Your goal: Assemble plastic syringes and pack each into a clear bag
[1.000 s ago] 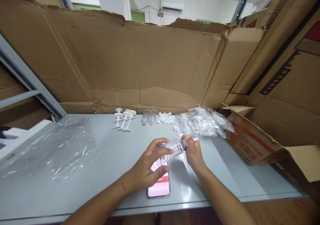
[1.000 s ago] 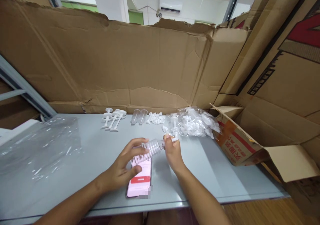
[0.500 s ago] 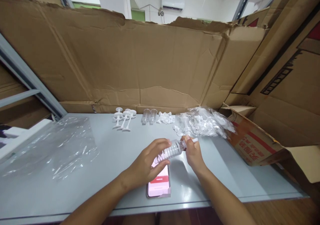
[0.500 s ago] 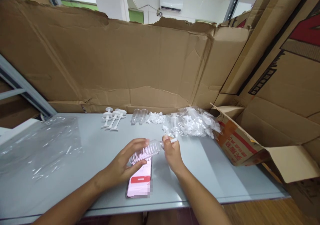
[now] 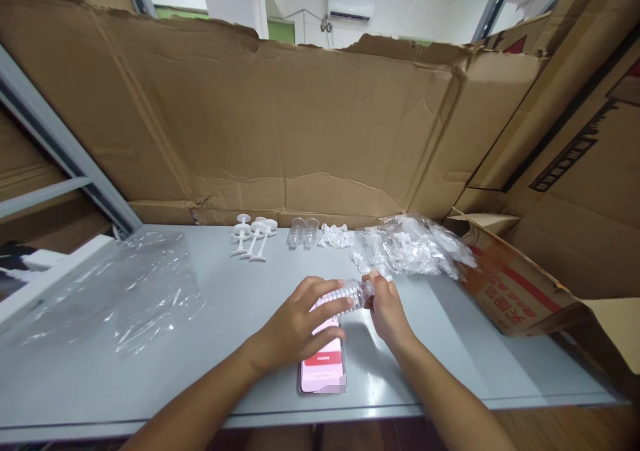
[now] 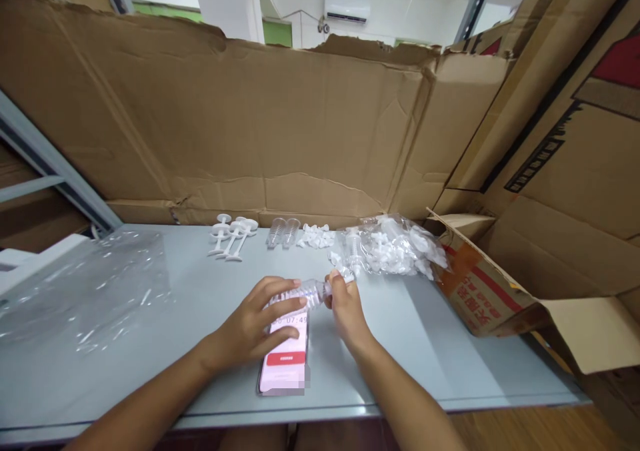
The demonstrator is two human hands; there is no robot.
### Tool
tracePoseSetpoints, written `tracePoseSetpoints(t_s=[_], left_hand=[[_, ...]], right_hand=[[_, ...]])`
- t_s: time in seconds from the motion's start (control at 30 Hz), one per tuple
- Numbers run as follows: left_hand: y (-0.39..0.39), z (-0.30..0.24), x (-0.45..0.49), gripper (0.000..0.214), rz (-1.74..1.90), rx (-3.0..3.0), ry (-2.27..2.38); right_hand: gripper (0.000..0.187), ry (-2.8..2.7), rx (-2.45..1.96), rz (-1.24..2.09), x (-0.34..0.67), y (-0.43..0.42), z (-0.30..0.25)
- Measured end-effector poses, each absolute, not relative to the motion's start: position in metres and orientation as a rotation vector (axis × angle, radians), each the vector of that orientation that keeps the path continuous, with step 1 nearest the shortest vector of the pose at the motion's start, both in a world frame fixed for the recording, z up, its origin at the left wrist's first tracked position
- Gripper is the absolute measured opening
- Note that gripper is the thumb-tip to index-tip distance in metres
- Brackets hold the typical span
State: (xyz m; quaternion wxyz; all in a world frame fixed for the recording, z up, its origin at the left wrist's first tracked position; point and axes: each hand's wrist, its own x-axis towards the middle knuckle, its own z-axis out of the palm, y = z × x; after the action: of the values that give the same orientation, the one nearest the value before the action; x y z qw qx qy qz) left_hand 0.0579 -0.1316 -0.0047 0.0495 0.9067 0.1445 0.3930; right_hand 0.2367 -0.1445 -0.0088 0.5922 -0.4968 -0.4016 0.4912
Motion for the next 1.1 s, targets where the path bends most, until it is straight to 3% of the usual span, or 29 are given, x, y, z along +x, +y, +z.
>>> tracePoseSetpoints(t_s=[0.13, 0.3, 0.4, 0.73, 0.93, 1.1], left_hand=[[-0.14, -0.004, 0.063, 0.032, 1.173, 2.401, 0.548], [-0.14, -0.006, 0.073, 0.051, 1.047, 1.477, 0.725], [-0.138, -0.006, 0.075, 0.045, 0.856, 1.251, 0.693], [-0.146, -0.012, 0.071, 0.038, 1.201, 2.01, 0.822], [-0.14, -0.022, 0.069, 0.052, 1.454, 2.562, 0.632], [-0.135, -0.025, 0.068, 0.05, 1.578, 2.788, 0.482]], right_hand=[[0.037, -0.968, -1.155, 1.103, 0.237, -0.145, -0.008], [0.039, -1.071, -1.174, 0.991, 0.239, -0.147, -0.013], [0.039, -1.129, -1.211, 0.897, 0.241, -0.149, -0.013], [0.036, -1.106, -1.248, 0.876, 0.243, -0.148, -0.012], [0.034, -1.017, -1.219, 0.999, 0.24, -0.145, -0.015], [0.036, -0.928, -1.164, 1.118, 0.235, -0.146, -0.011]])
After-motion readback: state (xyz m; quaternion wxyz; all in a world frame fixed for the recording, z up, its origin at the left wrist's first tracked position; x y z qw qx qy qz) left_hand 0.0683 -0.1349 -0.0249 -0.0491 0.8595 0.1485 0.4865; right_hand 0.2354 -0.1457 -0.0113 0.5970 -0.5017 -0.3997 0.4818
